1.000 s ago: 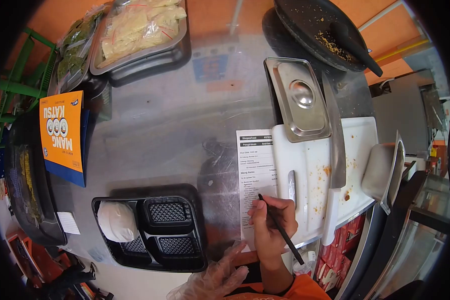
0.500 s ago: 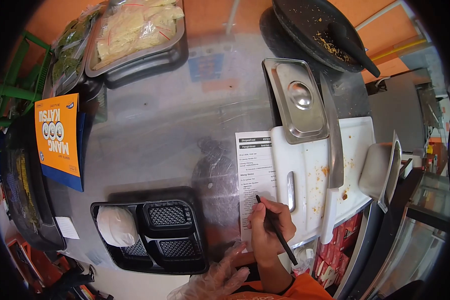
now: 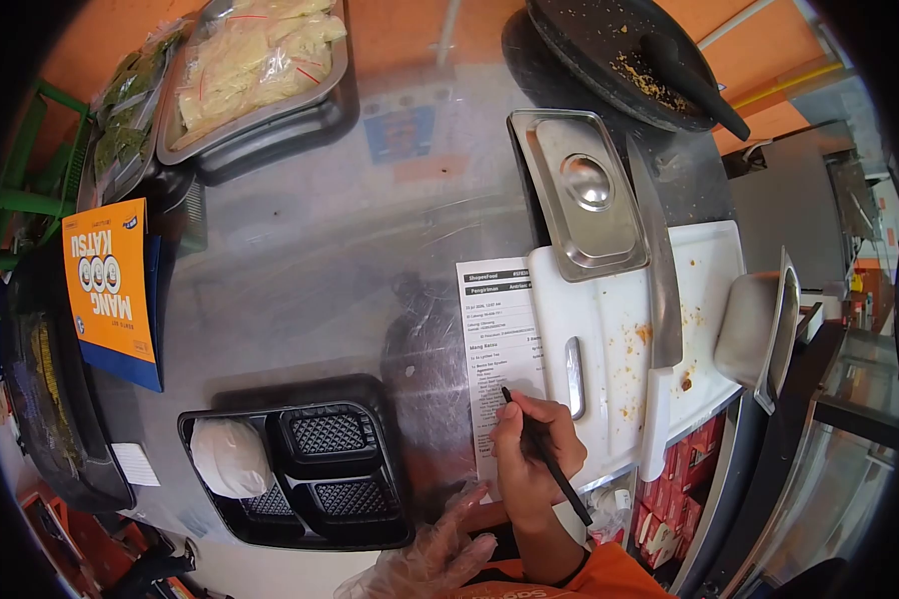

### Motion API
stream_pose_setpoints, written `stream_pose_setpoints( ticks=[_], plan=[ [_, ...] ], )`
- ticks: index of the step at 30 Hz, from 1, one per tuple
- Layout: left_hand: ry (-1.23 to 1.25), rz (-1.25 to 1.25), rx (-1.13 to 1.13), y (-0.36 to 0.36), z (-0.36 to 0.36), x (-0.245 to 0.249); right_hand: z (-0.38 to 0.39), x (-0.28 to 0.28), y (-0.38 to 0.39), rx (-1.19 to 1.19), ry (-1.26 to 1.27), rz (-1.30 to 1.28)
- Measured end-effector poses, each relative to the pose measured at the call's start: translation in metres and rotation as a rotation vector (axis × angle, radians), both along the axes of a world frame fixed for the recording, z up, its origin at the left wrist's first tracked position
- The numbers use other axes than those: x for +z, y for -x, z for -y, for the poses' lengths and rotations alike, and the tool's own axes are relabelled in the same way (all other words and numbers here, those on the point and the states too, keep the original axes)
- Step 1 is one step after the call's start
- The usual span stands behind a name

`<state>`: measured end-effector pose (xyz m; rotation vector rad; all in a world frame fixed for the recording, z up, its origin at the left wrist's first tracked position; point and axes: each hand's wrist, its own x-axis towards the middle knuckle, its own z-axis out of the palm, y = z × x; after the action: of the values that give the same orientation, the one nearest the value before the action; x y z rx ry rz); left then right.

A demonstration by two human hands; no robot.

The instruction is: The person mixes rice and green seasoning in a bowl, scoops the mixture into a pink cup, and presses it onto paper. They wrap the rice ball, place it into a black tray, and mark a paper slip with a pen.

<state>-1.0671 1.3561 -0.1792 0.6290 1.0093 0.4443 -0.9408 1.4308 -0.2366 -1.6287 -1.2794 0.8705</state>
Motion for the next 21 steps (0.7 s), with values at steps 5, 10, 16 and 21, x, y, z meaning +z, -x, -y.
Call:
stream_pose_setpoints(
  ticks=[5,10,16,21],
  plan=[
    [-0.126,0.0,0.05,-0.003,0.004,-0.004,0.001,0.001,-0.002,-0.038,0.026,0.019],
    [-0.15,-0.114,0.025,-0.001,0.009,-0.002,-0.005,0.034,-0.036,0.347,-0.182,0.505],
    [-0.149,-0.367,0.026,-0.007,0.021,0.013,-0.021,0.03,-0.07,0.71,-0.294,0.851],
    [-0.17,-0.253,0.147,-0.019,0.028,0.017,-0.007,0.053,-0.074,0.687,-0.315,0.99]
  ],
)
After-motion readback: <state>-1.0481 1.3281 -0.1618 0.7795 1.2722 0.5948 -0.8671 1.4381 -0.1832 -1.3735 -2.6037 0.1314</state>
